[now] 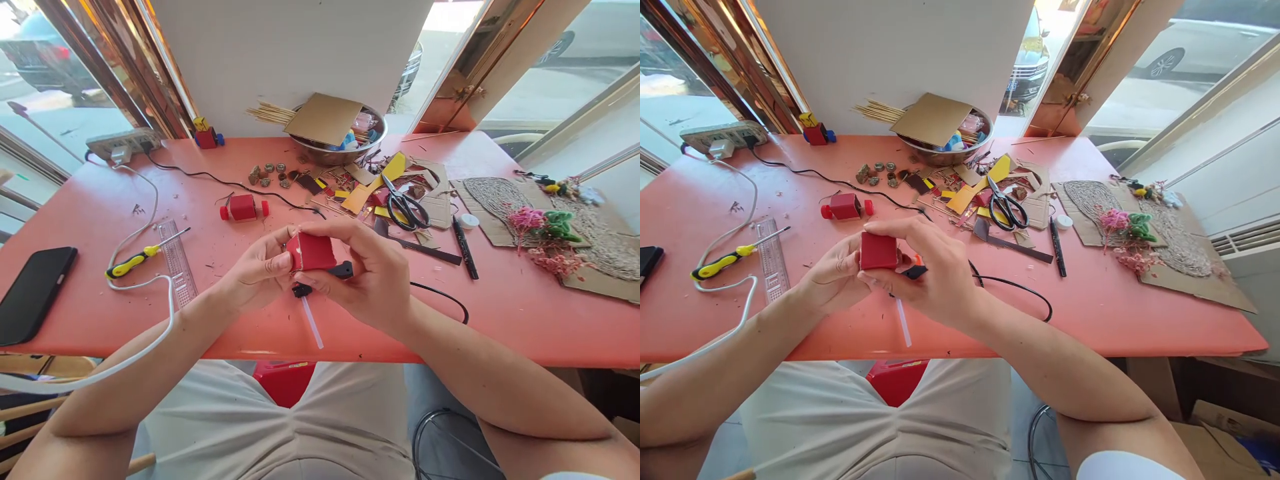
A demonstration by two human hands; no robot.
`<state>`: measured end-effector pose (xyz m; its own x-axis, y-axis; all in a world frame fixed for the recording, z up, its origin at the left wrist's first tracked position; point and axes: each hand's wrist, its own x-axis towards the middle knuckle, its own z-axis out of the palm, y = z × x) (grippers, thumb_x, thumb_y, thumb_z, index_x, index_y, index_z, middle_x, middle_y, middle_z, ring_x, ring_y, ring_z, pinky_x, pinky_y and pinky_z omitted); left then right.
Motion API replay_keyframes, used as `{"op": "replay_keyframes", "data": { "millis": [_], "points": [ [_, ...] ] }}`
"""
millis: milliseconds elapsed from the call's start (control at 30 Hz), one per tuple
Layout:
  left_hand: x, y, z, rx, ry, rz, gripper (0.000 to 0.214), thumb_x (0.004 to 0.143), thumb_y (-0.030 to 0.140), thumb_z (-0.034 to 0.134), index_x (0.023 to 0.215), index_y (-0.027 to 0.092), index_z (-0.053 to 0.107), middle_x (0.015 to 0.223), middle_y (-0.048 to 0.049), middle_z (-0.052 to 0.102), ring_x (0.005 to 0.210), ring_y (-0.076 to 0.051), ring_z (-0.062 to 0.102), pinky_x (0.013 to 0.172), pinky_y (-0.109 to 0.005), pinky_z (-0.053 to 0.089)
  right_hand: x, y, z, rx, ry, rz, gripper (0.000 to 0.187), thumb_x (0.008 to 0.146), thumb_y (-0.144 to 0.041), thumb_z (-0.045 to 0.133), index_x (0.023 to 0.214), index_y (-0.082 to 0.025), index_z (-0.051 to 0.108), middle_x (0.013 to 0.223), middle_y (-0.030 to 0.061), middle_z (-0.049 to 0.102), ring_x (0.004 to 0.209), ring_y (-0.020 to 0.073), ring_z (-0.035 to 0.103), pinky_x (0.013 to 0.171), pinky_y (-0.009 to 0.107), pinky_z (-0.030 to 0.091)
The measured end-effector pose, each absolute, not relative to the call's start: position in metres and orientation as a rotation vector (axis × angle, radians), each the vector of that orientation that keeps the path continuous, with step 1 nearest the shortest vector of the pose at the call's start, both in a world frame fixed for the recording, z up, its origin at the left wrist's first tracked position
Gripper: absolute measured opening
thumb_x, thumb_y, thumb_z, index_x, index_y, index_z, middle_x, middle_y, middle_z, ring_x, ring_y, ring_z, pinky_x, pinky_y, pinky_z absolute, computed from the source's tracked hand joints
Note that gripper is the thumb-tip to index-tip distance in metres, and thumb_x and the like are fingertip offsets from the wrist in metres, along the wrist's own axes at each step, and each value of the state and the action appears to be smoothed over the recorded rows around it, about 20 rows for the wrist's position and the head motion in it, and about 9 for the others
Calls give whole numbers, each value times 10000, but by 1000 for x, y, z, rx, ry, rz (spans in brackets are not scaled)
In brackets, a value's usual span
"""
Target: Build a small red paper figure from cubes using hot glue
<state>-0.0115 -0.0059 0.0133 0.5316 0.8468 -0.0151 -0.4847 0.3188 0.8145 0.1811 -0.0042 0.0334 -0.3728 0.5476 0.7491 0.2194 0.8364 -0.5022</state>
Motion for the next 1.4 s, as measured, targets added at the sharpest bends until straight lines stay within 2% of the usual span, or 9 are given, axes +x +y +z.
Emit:
{"op": "replay_keyframes", "data": {
  "millis": [267, 433, 667, 833, 933, 1067, 1400],
  "points": [
    [-7, -8, 18, 886, 468, 922, 486, 698, 500, 1005, 1013, 201, 787, 888, -20, 746, 868, -194, 751, 848, -307, 588, 178, -8, 32, -555, -1947, 414, 290, 979, -314, 806, 1239, -249, 695, 1174, 64, 835, 1064, 187, 801, 928, 275, 656],
    [-8, -8, 16, 896, 493, 942, 473, 676, 500, 1018, 940, 193, 774, 873, -22, 730, 825, -174, 720, 765, -271, 552, 179, -7, 31, -535, -1948, 430, 288, 990, -307, 793, 1247, -232, 687, 1195, 77, 831, 1094, 191, 798, 959, 292, 648],
    [-8, -8, 17, 894, 519, 961, 491, 644, 514, 1031, 914, 189, 780, 872, -19, 720, 785, -149, 697, 742, -248, 560, 178, -6, 29, -531, -1931, 494, 296, 979, -304, 807, 1244, -241, 690, 1210, 76, 828, 1108, 192, 798, 975, 297, 651],
    [-6, -10, 20, 873, 463, 953, 433, 677, 470, 1023, 920, 204, 782, 879, -12, 732, 777, -140, 718, 719, -225, 580, 178, -8, 31, -559, -1923, 521, 268, 987, -317, 789, 1243, -301, 712, 1185, 46, 834, 1086, 210, 801, 958, 321, 675],
    [-5, -11, 22, 858, 481, 940, 453, 657, 469, 1031, 917, 205, 770, 859, -7, 732, 763, -150, 724, 739, -248, 605, 177, -9, 31, -570, -1911, 534, 263, 994, -360, 780, 1244, -307, 717, 1194, 44, 833, 1076, 210, 798, 953, 316, 677],
    [-5, -11, 23, 846, 545, 959, 517, 580, 481, 1062, 898, 203, 765, 836, -1, 723, 757, -149, 714, 768, -267, 624, 174, -8, 31, -520, -1914, 505, 268, 1003, -369, 770, 1242, -260, 716, 1190, 58, 835, 1084, 198, 795, 974, 301, 660],
    [-6, -11, 23, 880, 547, 920, 511, 600, 514, 1040, 915, 234, 751, 834, -12, 718, 792, -207, 720, 858, -377, 633, 172, -9, 32, -509, -1880, 539, 260, 986, -360, 792, 1201, -231, 722, 1183, 82, 835, 1088, 205, 796, 976, 309, 639]
  ]
}}
